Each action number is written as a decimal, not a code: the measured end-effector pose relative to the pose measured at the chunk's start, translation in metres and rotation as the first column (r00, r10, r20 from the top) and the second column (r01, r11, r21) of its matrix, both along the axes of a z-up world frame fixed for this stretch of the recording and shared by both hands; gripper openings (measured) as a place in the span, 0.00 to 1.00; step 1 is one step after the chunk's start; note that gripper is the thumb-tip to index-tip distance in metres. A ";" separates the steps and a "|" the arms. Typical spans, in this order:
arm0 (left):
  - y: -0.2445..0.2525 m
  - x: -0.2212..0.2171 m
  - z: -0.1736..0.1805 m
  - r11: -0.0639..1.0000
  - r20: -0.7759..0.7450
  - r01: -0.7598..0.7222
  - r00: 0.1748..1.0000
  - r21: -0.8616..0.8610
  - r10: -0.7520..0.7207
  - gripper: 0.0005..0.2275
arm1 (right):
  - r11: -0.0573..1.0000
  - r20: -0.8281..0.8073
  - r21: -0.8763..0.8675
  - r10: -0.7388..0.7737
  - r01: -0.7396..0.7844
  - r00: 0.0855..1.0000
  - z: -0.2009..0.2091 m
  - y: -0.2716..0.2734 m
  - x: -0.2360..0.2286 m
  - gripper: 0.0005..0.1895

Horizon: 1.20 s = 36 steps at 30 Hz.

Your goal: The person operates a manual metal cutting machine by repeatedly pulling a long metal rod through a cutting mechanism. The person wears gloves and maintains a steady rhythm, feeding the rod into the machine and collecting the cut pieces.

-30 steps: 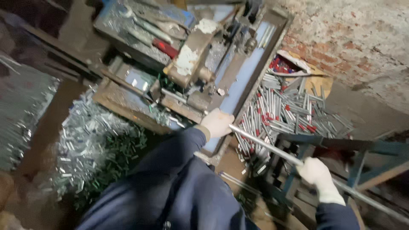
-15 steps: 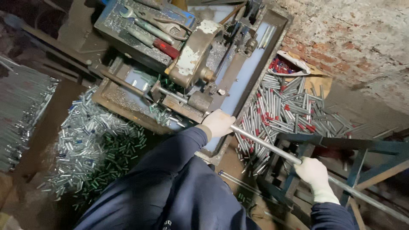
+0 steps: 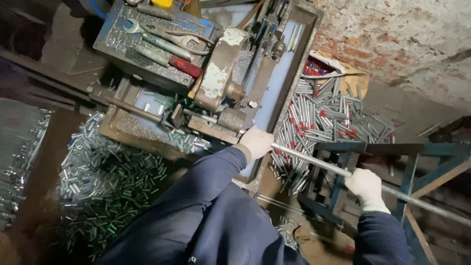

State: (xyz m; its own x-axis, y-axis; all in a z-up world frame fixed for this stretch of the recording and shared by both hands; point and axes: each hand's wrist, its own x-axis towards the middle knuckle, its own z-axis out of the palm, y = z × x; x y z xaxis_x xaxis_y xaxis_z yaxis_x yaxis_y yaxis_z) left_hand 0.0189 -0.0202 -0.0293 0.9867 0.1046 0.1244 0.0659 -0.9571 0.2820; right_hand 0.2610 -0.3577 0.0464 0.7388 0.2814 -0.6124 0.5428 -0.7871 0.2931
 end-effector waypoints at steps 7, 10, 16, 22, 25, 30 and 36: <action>-0.008 0.006 -0.028 1.000 0.052 -0.021 0.998 0.011 0.020 0.10 | 0.998 0.063 0.053 -0.019 0.016 0.998 -0.002 -0.004 -0.002 0.31; -0.013 0.007 -0.033 0.999 0.096 -0.035 0.995 0.023 0.033 0.10 | 0.998 0.077 0.062 -0.028 0.023 0.997 -0.009 -0.012 0.003 0.32; 0.009 0.018 0.051 0.997 -0.412 0.042 0.909 -0.062 -0.063 0.08 | 0.998 0.108 0.061 -0.013 0.006 0.994 0.009 0.010 -0.005 0.24; 0.013 0.016 0.013 0.999 -0.206 -0.017 0.979 -0.050 0.006 0.12 | 0.966 0.213 0.256 -0.024 -0.032 0.977 -0.002 0.004 -0.012 0.23; 0.014 0.012 -0.008 0.998 0.043 -0.058 0.997 -0.033 0.059 0.13 | 0.892 0.443 0.361 0.094 -0.273 0.892 -0.032 -0.013 -0.022 0.20; 0.009 -0.006 0.004 0.996 0.032 -0.090 0.995 0.010 0.090 0.12 | 0.777 0.645 0.381 0.165 -0.502 0.746 -0.060 -0.034 -0.032 0.18; 0.002 -0.020 0.008 0.999 -0.039 -0.047 0.998 -0.007 0.046 0.14 | 0.977 0.104 0.150 0.139 -0.154 0.985 0.012 0.010 -0.031 0.27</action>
State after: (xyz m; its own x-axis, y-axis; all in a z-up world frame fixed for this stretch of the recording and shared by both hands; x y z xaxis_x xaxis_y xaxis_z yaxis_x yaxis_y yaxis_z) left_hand -0.0009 -0.0178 -0.0216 0.9849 0.1512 0.0846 0.1214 -0.9505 0.2860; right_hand 0.2302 -0.3478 0.0582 0.7338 0.4779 -0.4828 0.6318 -0.7413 0.2266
